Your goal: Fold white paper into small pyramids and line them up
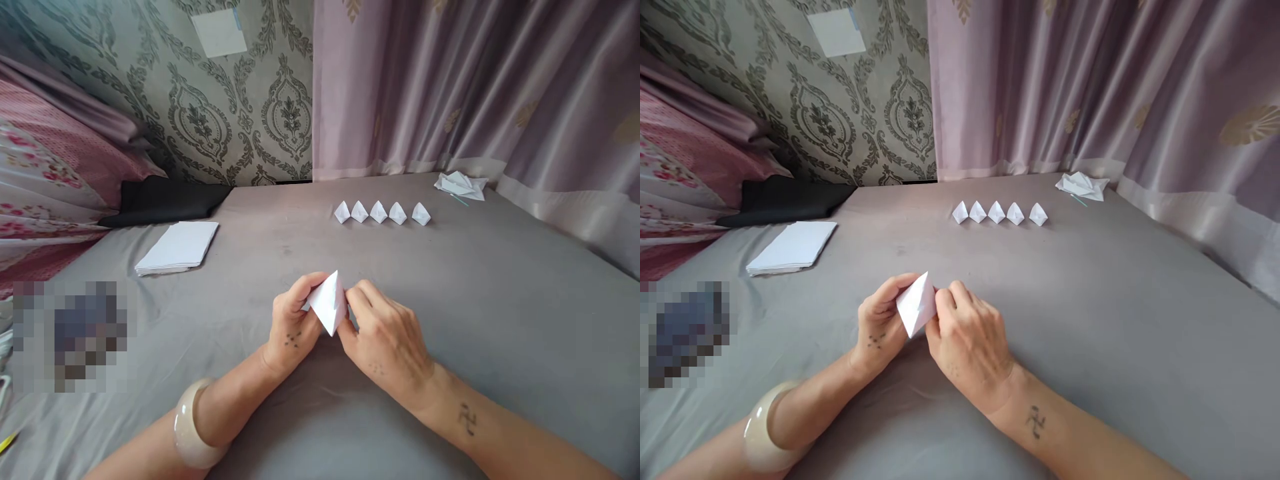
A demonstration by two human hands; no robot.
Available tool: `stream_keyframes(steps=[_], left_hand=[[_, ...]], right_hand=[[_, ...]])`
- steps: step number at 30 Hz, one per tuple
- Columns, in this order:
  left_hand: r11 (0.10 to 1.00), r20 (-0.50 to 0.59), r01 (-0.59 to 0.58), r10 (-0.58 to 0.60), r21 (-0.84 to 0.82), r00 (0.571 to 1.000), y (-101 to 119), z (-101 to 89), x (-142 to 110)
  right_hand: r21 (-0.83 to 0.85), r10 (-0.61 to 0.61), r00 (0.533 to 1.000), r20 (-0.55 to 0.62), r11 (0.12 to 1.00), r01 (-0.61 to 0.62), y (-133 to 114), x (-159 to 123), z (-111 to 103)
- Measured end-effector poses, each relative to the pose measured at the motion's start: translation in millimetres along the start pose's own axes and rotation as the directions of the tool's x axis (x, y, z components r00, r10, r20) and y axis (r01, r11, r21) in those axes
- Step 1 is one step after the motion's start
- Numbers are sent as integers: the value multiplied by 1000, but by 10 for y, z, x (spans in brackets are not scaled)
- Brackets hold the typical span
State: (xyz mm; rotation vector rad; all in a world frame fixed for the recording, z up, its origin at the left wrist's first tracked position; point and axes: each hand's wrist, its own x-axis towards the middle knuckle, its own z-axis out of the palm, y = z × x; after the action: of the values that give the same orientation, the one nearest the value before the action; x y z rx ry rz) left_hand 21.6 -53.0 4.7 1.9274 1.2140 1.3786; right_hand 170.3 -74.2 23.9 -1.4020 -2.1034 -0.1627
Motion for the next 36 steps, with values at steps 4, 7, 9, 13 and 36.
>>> stream_keyframes(steps=[4, 7, 9, 13, 36], left_hand=[[999, 22, -14, 14, -40, 1000, -21, -34, 19], [997, 27, -74, 74, 18, 997, -16, -39, 14], [990, 25, -127, 126, 63, 992, -7, -34, 5], [989, -39, -117, 121, 93, 992, -7, -17, -12], [425, 682, 804, -440, -415, 584, -78, -78, 218]], right_hand=[[505, 178, 954, 243, 816, -281, 115, 89, -99], [732, 307, 893, 329, 514, -447, 161, 164, -161], [788, 311, 854, 418, 345, -511, 170, 188, -168], [789, 282, 790, 545, 145, -596, 172, 196, -131], [555, 263, 641, 722, 333, -762, 563, 266, -11]])
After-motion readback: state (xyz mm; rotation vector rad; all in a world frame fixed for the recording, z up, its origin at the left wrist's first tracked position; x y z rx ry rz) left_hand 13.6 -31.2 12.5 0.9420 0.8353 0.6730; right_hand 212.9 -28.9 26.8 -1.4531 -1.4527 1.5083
